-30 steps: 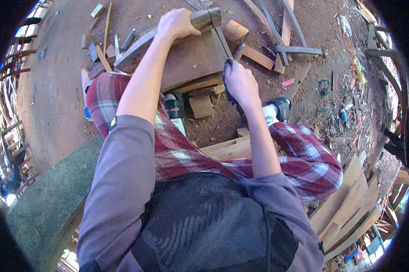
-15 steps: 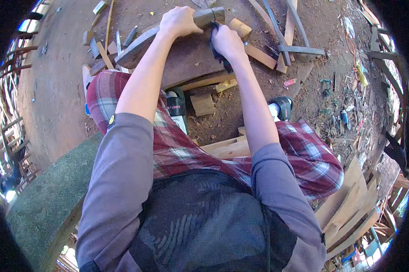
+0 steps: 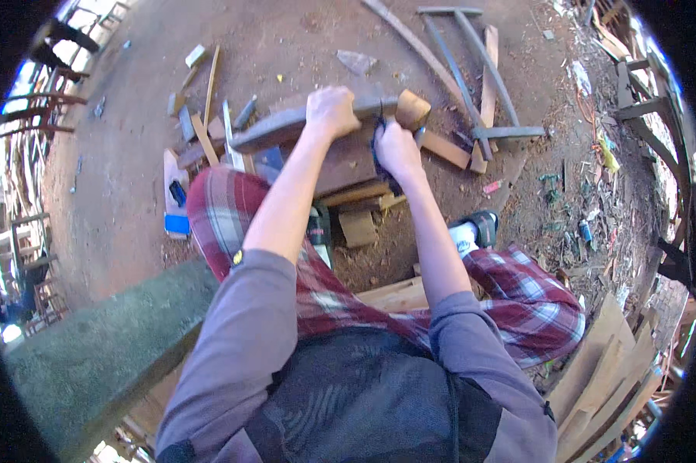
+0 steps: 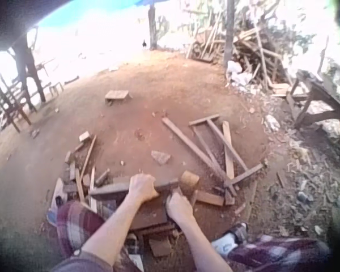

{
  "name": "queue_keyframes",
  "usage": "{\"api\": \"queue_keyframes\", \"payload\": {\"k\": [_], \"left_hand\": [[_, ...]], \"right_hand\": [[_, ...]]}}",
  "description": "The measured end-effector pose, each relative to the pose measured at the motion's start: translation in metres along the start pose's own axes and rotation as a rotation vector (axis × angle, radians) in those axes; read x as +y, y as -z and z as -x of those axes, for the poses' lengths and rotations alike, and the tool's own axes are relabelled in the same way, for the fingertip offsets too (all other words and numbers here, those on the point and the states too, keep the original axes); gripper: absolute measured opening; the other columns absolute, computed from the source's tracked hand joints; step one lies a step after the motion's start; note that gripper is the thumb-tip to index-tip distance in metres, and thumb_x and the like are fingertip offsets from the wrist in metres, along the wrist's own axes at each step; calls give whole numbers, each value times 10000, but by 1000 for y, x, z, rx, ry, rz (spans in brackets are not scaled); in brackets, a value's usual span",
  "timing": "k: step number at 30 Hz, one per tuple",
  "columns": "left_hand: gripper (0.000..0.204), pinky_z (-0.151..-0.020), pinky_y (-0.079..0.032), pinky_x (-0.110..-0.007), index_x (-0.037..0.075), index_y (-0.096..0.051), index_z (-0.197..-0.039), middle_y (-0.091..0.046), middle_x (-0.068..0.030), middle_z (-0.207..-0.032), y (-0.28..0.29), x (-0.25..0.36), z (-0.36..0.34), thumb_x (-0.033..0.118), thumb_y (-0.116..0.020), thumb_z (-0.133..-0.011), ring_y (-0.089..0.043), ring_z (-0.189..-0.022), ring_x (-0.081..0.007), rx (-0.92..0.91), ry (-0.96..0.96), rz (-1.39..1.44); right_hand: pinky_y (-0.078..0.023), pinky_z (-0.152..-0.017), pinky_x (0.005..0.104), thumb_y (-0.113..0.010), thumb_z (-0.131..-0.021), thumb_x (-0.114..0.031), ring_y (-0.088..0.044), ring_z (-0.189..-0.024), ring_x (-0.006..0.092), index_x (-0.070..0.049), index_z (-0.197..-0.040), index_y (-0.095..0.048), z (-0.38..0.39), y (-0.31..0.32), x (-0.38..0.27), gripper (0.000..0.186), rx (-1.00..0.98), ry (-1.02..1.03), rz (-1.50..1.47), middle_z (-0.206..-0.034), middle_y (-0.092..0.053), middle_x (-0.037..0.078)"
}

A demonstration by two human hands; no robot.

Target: Sawing a cylindrical piece of wood into two segments using a handsaw.

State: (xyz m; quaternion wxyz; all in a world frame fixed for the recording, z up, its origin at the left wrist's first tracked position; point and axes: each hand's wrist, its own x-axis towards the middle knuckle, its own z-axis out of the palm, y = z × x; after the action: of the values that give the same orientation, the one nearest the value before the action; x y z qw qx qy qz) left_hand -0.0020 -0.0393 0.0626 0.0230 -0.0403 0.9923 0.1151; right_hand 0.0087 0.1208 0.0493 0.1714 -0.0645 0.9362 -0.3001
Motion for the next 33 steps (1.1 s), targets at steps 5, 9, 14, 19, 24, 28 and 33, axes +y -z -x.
{"api": "queue_keyframes", "payload": {"k": [5, 9, 14, 19, 24, 28, 33], "left_hand": [[363, -795, -533, -428, 109, -718, -898, -698, -158, -904, -9, 7, 10, 329, -774, -615, -674, -887, -324, 14, 113, 57], [383, -800, -528, -422, 110, -719, -924, -699, -157, -909, -5, 15, 11, 347, -765, -626, -673, -889, -323, 19, 128, 72], [445, -806, -521, -418, 97, -718, -917, -704, -139, -920, 3, 19, 12, 405, -799, -607, -673, -896, -308, 2, 172, 95], [463, -811, -520, -406, 93, -717, -920, -703, -138, -941, 15, 7, 9, 416, -805, -600, -671, -910, -298, -15, 184, 98], [482, -813, -521, -405, 84, -707, -924, -702, -138, -941, 12, 9, 1, 431, -801, -602, -669, -917, -295, -62, 143, 80], [443, -798, -532, -398, 77, -704, -913, -702, -149, -903, 13, 8, 3, 400, -797, -625, -678, -883, -295, -59, 93, 74], [446, -793, -533, -401, 77, -698, -915, -703, -147, -900, 17, 11, 3, 405, -798, -631, -679, -875, -293, -80, 93, 61]], "right_hand": [[-489, -880, 510, -420, -927, -259, -625, -968, 443, 14, -1002, -630, -12, 19, -5, 353, -95, 12, 102, -984, -643, 302], [-509, -851, 502, -429, -905, -216, -645, -939, 423, 9, -959, -647, -10, 18, -2, 318, -22, 23, 104, -956, -657, 282], [-507, -837, 509, -427, -935, -289, -648, -923, 419, -14, -990, -631, 0, 18, -5, 347, -34, -31, 98, -951, -661, 267], [-514, -820, 511, -407, -948, -292, -653, -894, 421, -25, -1009, -629, 57, 44, 11, 352, -106, -2, 105, -944, -666, 256], [-514, -821, 514, -396, -951, -284, -651, -888, 428, -36, -1034, -630, 74, 62, 8, 351, -154, -50, 195, -949, -665, 258], [-512, -821, 514, -411, -942, -275, -650, -892, 428, -29, -1018, -634, 45, 40, 5, 341, -109, -47, 117, -947, -665, 258], [-506, -824, 517, -424, -935, -261, -647, -907, 428, -24, -1005, -637, -9, 12, 5, 326, -76, 6, 71, -944, -665, 256]]}}
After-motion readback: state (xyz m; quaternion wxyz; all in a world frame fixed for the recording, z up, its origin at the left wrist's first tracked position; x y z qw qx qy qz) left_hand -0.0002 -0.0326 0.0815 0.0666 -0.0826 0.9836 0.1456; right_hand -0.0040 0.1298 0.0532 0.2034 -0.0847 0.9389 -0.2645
